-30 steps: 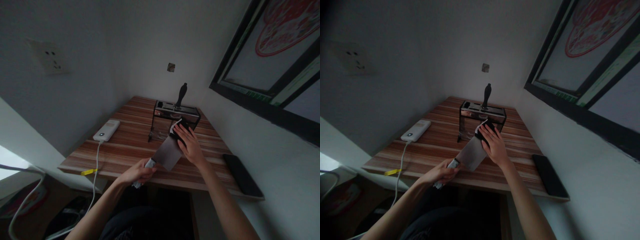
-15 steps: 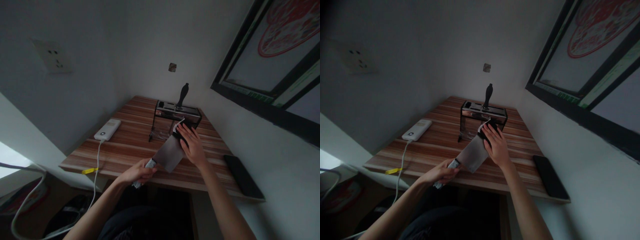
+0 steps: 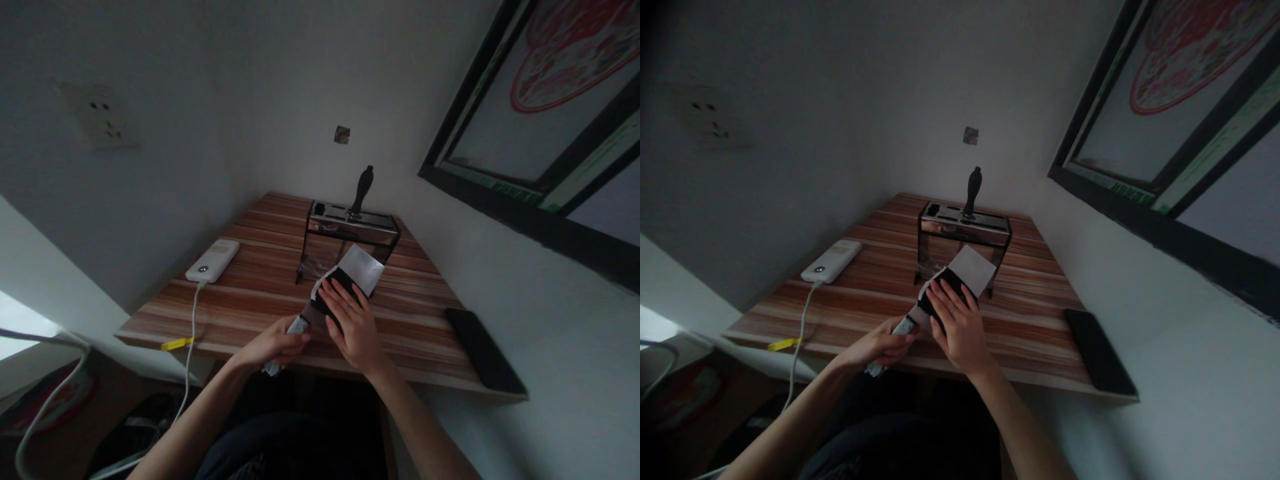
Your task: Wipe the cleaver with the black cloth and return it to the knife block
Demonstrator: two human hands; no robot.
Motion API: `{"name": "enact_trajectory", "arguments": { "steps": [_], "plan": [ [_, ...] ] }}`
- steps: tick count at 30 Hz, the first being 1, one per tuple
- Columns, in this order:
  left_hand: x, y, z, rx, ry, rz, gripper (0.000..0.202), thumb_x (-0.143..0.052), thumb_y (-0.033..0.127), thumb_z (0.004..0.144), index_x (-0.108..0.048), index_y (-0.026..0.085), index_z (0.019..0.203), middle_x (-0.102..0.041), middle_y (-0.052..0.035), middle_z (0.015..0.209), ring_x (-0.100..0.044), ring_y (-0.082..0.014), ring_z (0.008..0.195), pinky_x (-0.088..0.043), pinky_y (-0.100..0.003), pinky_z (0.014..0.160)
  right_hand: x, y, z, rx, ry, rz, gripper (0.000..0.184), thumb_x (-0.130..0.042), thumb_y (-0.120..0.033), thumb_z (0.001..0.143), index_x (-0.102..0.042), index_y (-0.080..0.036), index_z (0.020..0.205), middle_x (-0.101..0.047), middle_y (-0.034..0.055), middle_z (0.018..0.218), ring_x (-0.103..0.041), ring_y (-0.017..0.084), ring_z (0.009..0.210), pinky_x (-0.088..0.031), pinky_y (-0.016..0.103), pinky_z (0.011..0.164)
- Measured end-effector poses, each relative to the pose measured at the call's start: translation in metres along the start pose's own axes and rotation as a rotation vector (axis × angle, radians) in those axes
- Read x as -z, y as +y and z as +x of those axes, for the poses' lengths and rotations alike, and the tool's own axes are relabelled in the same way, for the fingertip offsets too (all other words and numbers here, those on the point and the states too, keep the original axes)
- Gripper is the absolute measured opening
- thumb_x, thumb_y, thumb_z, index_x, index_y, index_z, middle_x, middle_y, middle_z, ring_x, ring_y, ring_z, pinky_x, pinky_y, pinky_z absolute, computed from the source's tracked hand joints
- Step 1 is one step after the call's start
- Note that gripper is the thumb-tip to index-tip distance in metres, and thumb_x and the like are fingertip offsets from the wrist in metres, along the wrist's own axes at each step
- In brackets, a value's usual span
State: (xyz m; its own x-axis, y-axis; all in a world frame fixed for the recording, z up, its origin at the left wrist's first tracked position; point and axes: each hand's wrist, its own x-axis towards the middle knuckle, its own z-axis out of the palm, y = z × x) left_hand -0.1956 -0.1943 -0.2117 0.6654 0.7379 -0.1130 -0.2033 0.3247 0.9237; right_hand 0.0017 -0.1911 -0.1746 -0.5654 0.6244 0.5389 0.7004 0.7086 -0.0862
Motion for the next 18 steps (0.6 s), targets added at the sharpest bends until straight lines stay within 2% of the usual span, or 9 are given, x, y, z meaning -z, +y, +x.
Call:
{"name": "enact_trajectory", "arguments": {
  "steps": [4,9,12,18],
  "plan": [
    [-0.001,0.0,0.0,-0.007,0.046,0.013,0.032,-0.065,0.037,0.071,-0.038,0.019,0.076,-0.028,0.0139,0.043,-0.018,-0.0007,0.033,-0.018,-0.011,0.029,-0.007,-0.021,-0.006,0.018,-0.021,0.062,0.049,-0.037,-0.021,0.091,-0.031,-0.02,0.14,-0.039,0.0038,0.143,-0.029,0.019,0.135,-0.02,0.045,0.111],
    [0.001,-0.003,0.0,-0.002,0.085,0.074,0.017,-0.059,0.028,0.07,-0.047,0.016,0.072,-0.029,0.0125,0.039,-0.021,-0.0013,0.031,-0.02,-0.012,0.029,-0.014,-0.044,-0.011,-0.018,0.046,0.175,0.047,-0.033,-0.02,0.092,-0.032,-0.022,0.139,-0.047,0.0025,0.138,-0.035,0.017,0.132,-0.025,0.044,0.109],
    [0.0,-0.002,-0.001,-0.009,0.106,0.089,0.013,-0.057,0.024,0.068,-0.047,0.016,0.072,-0.029,0.0124,0.039,-0.021,-0.0017,0.031,-0.021,-0.012,0.03,-0.016,-0.046,-0.013,-0.019,0.037,0.176,0.048,-0.035,-0.021,0.092,-0.031,-0.022,0.14,-0.045,0.0026,0.139,-0.033,0.018,0.133,-0.023,0.044,0.11],
    [-0.004,0.0,-0.001,0.006,0.102,0.108,0.012,-0.055,0.024,0.069,-0.047,0.016,0.074,-0.027,0.0132,0.041,-0.02,-0.0017,0.033,-0.022,-0.012,0.031,-0.015,-0.034,-0.017,0.049,-0.067,0.115,0.053,-0.038,-0.021,0.089,-0.028,-0.019,0.141,-0.036,0.0027,0.145,-0.025,0.019,0.136,-0.018,0.045,0.112]
  ]
}}
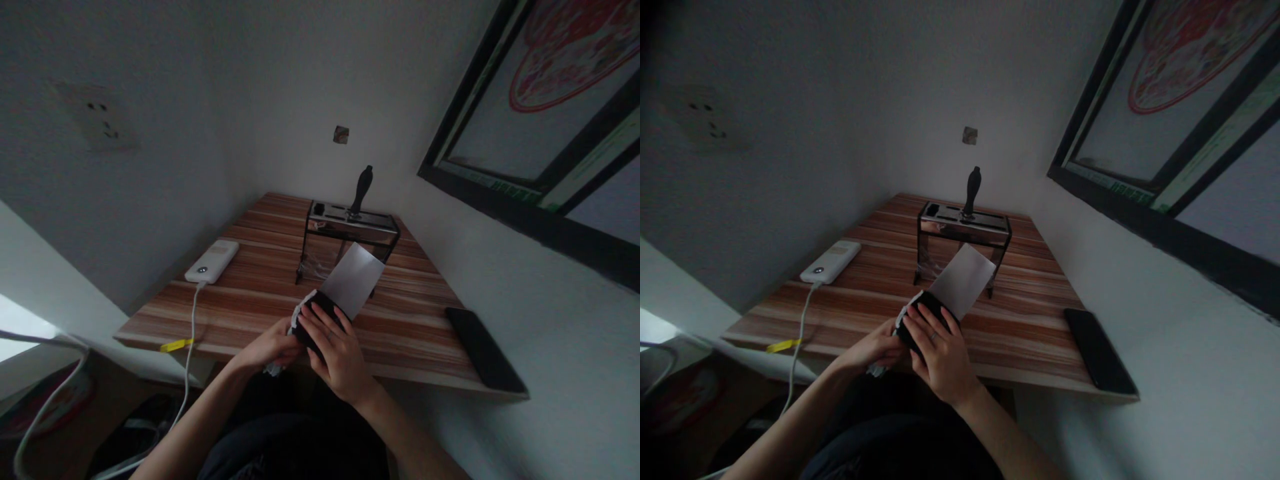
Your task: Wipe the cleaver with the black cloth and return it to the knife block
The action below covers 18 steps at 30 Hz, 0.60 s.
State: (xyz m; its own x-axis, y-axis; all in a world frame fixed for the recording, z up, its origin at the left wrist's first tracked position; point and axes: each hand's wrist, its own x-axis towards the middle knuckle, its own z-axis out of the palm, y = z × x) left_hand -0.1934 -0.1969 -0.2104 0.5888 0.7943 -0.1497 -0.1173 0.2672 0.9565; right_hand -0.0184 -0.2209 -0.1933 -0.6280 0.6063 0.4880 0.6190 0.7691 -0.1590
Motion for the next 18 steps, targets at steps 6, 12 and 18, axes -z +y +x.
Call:
{"name": "enact_trajectory", "arguments": {
  "steps": [6,12,18],
  "plan": [
    [0.001,-0.002,0.002,-0.01,-0.021,-0.002,0.02,-0.059,0.026,0.069,-0.042,0.017,0.066,-0.03,0.0122,0.041,-0.023,-0.0012,0.032,-0.022,-0.012,0.031,0.006,0.008,-0.001,0.044,-0.055,-0.055,0.057,-0.038,-0.019,0.089,-0.021,-0.02,0.143,-0.035,0.0012,0.145,-0.024,0.018,0.136,-0.018,0.045,0.112],
    [0.003,-0.004,0.003,-0.018,-0.063,-0.04,0.032,-0.064,0.038,0.074,-0.038,0.019,0.074,-0.031,0.0131,0.043,-0.022,-0.0008,0.032,-0.021,-0.011,0.03,0.011,0.02,0.006,0.002,0.015,-0.083,0.058,-0.038,-0.02,0.089,-0.019,-0.023,0.144,-0.036,0.0013,0.144,-0.026,0.019,0.136,-0.019,0.045,0.112],
    [0.0,0.001,0.001,-0.018,-0.083,-0.047,0.033,-0.064,0.038,0.074,-0.038,0.019,0.079,-0.028,0.014,0.045,-0.021,-0.0004,0.031,-0.018,-0.012,0.029,0.02,0.037,0.013,-0.021,0.061,-0.109,0.056,-0.037,-0.02,0.09,-0.023,-0.023,0.143,-0.038,0.0016,0.143,-0.027,0.018,0.136,-0.02,0.046,0.112]
  ]
}}
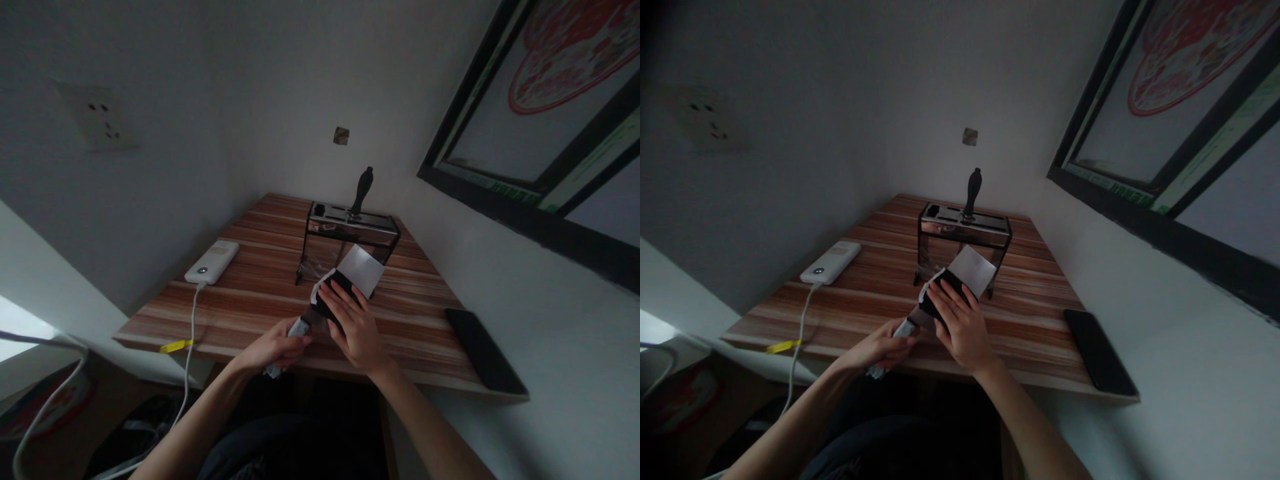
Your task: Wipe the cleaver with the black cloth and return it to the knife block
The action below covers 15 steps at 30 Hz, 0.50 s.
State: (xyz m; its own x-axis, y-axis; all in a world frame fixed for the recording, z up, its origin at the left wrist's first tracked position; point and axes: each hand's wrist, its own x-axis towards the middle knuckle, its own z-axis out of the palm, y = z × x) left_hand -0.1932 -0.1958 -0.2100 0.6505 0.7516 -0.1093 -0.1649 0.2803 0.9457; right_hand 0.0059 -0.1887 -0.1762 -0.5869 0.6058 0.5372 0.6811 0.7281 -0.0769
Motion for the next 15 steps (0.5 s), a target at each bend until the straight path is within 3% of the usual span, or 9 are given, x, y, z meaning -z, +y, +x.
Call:
{"name": "enact_trajectory", "arguments": {
  "steps": [15],
  "plan": [
    [0.003,-0.004,0.0,0.024,0.005,0.028,0.032,-0.062,0.04,0.075,-0.038,0.02,0.079,-0.028,0.0129,0.047,-0.02,-0.0016,0.035,-0.02,-0.012,0.031,0.019,0.063,0.025,-0.081,0.098,-0.017,0.046,-0.031,-0.026,0.094,-0.028,-0.027,0.14,-0.038,0.0014,0.144,-0.025,0.017,0.136,-0.019,0.047,0.111]
  ]
}}
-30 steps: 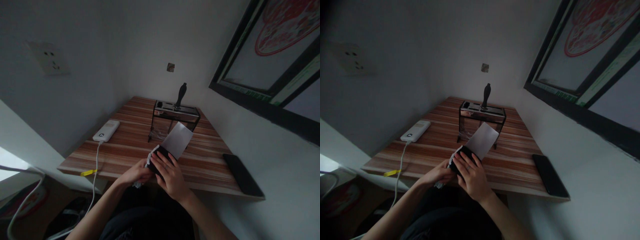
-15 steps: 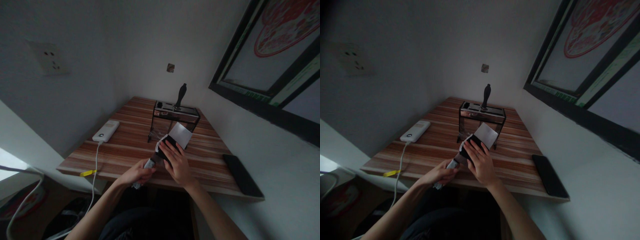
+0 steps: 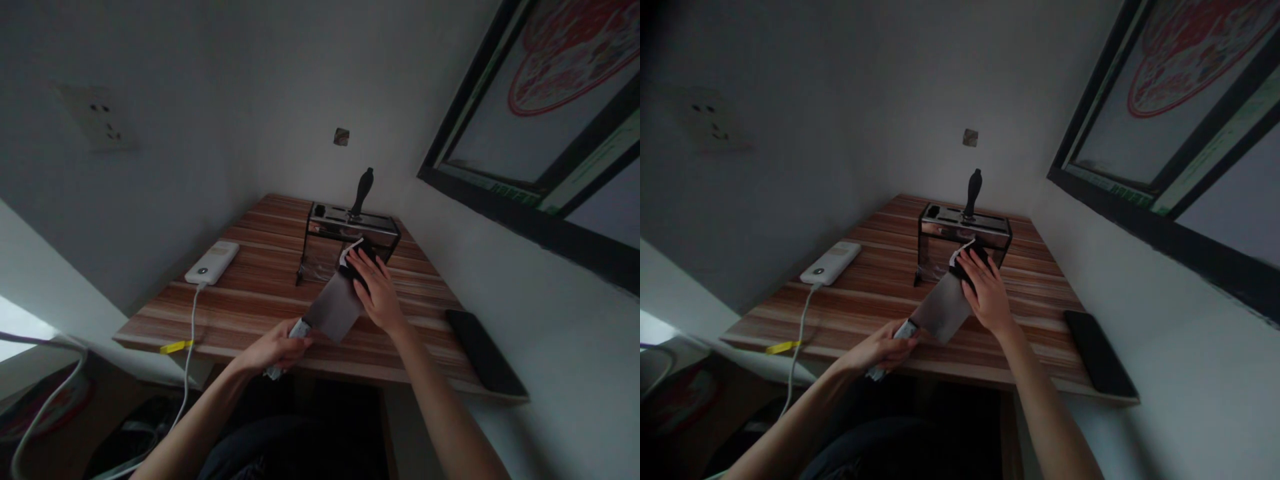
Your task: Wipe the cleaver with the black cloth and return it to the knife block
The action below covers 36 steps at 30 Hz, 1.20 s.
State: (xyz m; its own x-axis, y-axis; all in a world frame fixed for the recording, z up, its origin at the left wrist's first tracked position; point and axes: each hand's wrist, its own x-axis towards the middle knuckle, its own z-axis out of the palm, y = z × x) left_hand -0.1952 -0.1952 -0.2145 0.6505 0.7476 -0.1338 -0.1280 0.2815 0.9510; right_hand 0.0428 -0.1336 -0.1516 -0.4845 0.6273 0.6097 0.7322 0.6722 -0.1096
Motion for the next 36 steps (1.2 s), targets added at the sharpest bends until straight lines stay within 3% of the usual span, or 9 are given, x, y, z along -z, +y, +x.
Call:
{"name": "enact_trajectory", "arguments": {
  "steps": [4,13,27,32,36],
  "plan": [
    [0.001,0.0,0.0,0.007,-0.003,-0.001,0.031,-0.062,0.039,0.075,-0.039,0.019,0.081,-0.028,0.0128,0.048,-0.02,-0.0014,0.035,-0.021,-0.012,0.031,0.002,0.005,0.005,-0.001,0.002,-0.004,0.046,-0.031,-0.027,0.094,-0.029,-0.027,0.14,-0.038,0.0013,0.144,-0.025,0.017,0.136,-0.023,0.045,0.11],
    [-0.001,0.001,0.0,-0.009,-0.036,-0.052,0.03,-0.062,0.037,0.075,-0.039,0.019,0.081,-0.028,0.0131,0.048,-0.019,-0.001,0.034,-0.018,-0.012,0.031,-0.001,-0.009,-0.006,0.0,-0.01,-0.037,0.045,-0.032,-0.024,0.094,-0.032,-0.024,0.139,-0.036,0.0024,0.145,-0.024,0.017,0.137,-0.018,0.046,0.112],
    [-0.001,0.0,0.002,-0.024,0.047,-0.055,0.03,-0.063,0.036,0.073,-0.04,0.018,0.079,-0.029,0.0137,0.045,-0.018,-0.0005,0.034,-0.02,-0.01,0.03,-0.025,-0.082,-0.039,0.043,-0.119,0.105,0.052,-0.036,-0.019,0.091,-0.026,-0.022,0.142,-0.034,0.0024,0.145,-0.023,0.018,0.137,-0.016,0.045,0.112],
    [-0.001,-0.002,0.0,-0.017,0.098,-0.01,0.023,-0.059,0.027,0.068,-0.039,0.018,0.064,-0.029,0.0122,0.04,-0.022,-0.001,0.033,-0.02,-0.011,0.03,-0.035,-0.109,-0.05,0.036,-0.085,0.137,0.057,-0.035,-0.015,0.09,-0.019,-0.021,0.144,-0.036,0.0014,0.144,-0.024,0.016,0.137,-0.017,0.041,0.112],
    [-0.002,-0.001,-0.002,-0.003,0.095,-0.001,0.013,-0.055,0.021,0.065,-0.043,0.017,0.069,-0.028,0.0127,0.04,-0.021,-0.0011,0.033,-0.019,-0.011,0.031,-0.036,-0.117,-0.054,0.012,-0.056,0.116,0.058,-0.035,-0.015,0.089,-0.018,-0.019,0.145,-0.037,0.0028,0.144,-0.026,0.017,0.136,-0.017,0.041,0.111]
  ]
}}
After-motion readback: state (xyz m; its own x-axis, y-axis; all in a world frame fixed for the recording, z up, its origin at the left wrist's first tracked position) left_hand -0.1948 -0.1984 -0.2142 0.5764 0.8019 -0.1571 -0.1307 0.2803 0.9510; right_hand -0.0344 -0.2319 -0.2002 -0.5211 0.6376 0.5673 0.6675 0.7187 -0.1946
